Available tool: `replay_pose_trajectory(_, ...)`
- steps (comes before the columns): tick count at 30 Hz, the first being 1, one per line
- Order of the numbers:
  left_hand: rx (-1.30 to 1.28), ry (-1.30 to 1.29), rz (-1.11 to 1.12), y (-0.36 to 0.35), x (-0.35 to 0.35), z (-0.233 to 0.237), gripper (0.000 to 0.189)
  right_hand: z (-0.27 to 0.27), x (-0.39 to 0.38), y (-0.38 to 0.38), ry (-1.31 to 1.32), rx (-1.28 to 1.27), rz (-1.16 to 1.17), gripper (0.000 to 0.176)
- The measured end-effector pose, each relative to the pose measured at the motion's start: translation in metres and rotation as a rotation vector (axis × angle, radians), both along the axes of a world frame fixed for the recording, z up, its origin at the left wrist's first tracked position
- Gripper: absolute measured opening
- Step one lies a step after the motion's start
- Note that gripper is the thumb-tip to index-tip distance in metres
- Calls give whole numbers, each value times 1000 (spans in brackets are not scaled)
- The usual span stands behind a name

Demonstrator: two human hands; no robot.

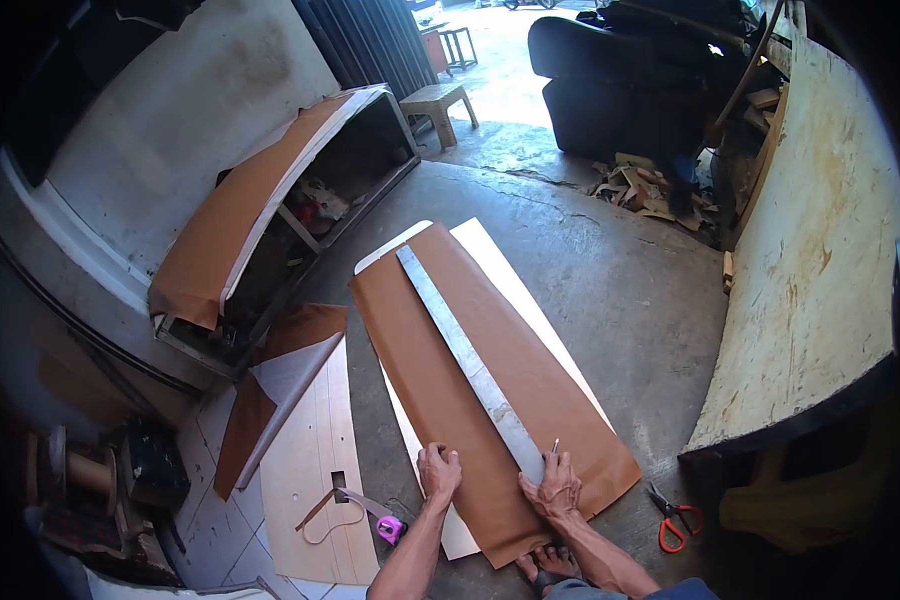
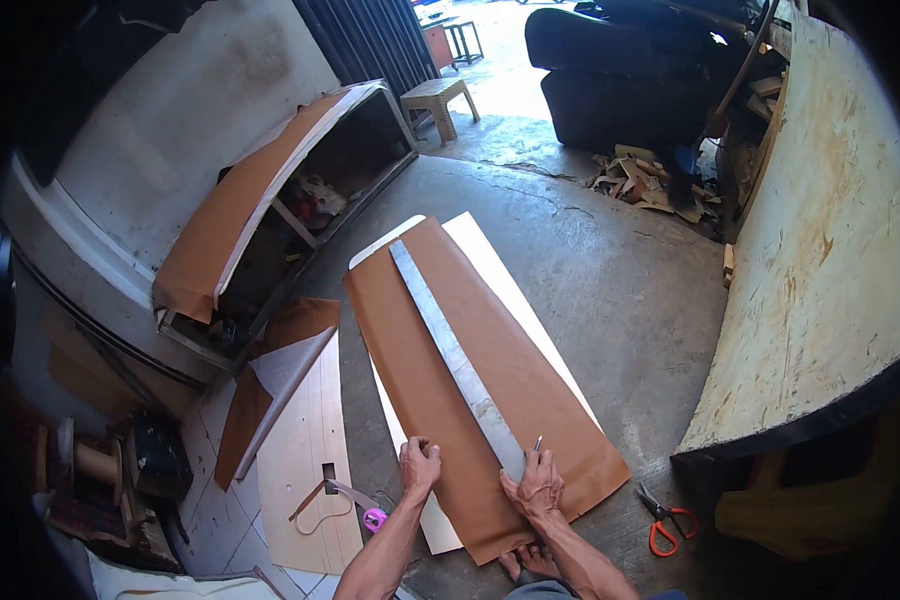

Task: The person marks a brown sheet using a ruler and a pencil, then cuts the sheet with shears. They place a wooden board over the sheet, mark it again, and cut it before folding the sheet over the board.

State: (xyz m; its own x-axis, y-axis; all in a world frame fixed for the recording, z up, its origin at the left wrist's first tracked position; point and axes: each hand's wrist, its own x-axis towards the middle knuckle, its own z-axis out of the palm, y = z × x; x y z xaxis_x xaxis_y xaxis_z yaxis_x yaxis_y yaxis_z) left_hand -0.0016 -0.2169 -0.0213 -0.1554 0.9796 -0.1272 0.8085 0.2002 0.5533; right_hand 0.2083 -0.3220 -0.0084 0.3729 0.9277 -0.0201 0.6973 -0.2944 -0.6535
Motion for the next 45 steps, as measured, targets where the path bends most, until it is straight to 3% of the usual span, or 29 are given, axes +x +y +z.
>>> replay_pose_trajectory(8,104,52,-256,64,32,-6,41,-16,8,22,-105,72,43,52)
replay_pose_trajectory(17,53,133,-403,124,56,-32,66,-15,12,9,-191,68,76,62)
replay_pose_trajectory(24,-148,248,-433,113,75,-6,77,-15,30,-65,-203,-14,171,61)
replay_pose_trajectory(35,-232,262,-456,117,73,4,76,-7,37,-62,-157,-26,199,62)
replay_pose_trajectory(38,-237,242,-485,109,66,-8,77,0,46,-73,-86,-36,161,64)
replay_pose_trajectory(40,-66,188,-455,107,61,-20,77,1,56,-81,-27,32,67,60)
replay_pose_trajectory(41,-72,181,-473,100,60,-23,77,7,62,-86,-6,41,9,51)
replay_pose_trajectory(45,43,208,-356,50,52,-25,74,4,93,-113,-62,43,-148,45)
